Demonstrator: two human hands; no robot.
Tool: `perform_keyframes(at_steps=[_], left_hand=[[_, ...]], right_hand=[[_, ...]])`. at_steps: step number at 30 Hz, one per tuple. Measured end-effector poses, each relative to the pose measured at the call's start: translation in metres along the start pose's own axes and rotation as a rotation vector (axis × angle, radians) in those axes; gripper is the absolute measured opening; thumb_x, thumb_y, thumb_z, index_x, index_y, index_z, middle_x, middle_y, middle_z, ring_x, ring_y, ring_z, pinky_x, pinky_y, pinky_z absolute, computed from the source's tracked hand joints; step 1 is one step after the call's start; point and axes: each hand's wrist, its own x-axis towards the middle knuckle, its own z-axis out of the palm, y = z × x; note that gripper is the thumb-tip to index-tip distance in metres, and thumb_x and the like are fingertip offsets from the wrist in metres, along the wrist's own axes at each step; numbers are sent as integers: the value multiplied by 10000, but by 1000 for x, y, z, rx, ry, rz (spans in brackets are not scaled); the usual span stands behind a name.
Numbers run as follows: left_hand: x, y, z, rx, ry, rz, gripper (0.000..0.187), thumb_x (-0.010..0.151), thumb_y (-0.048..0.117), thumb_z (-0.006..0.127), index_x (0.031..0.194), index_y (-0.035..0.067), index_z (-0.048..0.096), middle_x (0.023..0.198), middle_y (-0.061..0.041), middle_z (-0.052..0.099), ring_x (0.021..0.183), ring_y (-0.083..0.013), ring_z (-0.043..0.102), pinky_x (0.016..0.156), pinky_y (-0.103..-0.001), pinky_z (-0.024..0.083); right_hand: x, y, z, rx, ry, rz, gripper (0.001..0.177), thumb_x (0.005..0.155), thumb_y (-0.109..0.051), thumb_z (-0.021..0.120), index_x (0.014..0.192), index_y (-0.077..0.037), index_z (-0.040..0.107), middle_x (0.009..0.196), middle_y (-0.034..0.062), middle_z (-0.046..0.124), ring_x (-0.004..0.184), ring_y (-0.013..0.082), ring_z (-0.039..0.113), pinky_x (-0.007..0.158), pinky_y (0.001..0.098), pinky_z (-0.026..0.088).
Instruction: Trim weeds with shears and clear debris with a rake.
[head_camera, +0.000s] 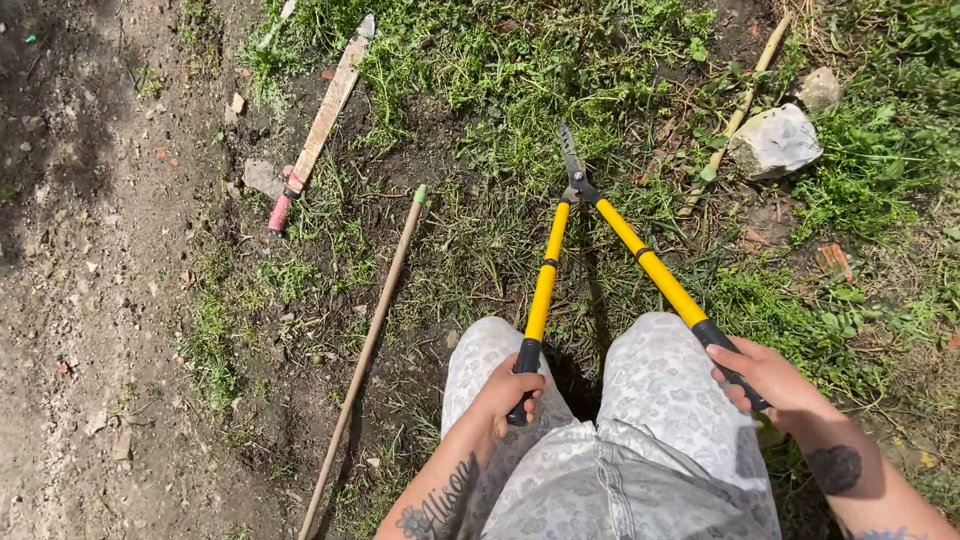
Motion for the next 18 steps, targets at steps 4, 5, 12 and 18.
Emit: perform_keyframes(at_steps=[4, 5, 12, 18], left_hand=[[5, -12, -81, 80, -9, 74, 279, 860, -4, 708, 1109, -13, 582, 717, -41, 610, 438, -99, 530, 385, -290, 444], [1, -6, -83, 138, 29, 50, 282, 842, 1, 728, 1080, 15, 578, 698, -34, 598, 422, -99, 518, 379, -289, 439], [67, -51, 12, 54, 48, 158, 318, 820, -5, 697, 1050, 52, 485, 674, -21, 563, 435, -105, 501, 377, -302, 437], [-19, 4, -34, 117, 49, 85, 301, 813, 4, 707, 1062, 41, 544, 649, -25, 568, 399, -107, 509, 361, -295, 439]], right_hand=[[-1, 8, -21, 25, 48, 69, 229, 922, -247, 640, 1144, -194, 659, 746, 13, 549, 477, 82, 409, 404, 268, 309], [5, 12, -21, 1, 54, 71, 242, 932, -257, 652, 1169, -211, 659, 746, 26, 556, 466, 103, 414, 399, 287, 313], [22, 11, 56, -76, 9, -102, 323, 1000, -277, 641, 1135, 2, 552, 747, 43, 527, 479, 116, 442, 404, 296, 379], [-12, -1, 15, -39, 0, -13, 326, 981, -262, 600, 1218, -37, 592, 751, 29, 547, 474, 123, 432, 401, 304, 340]])
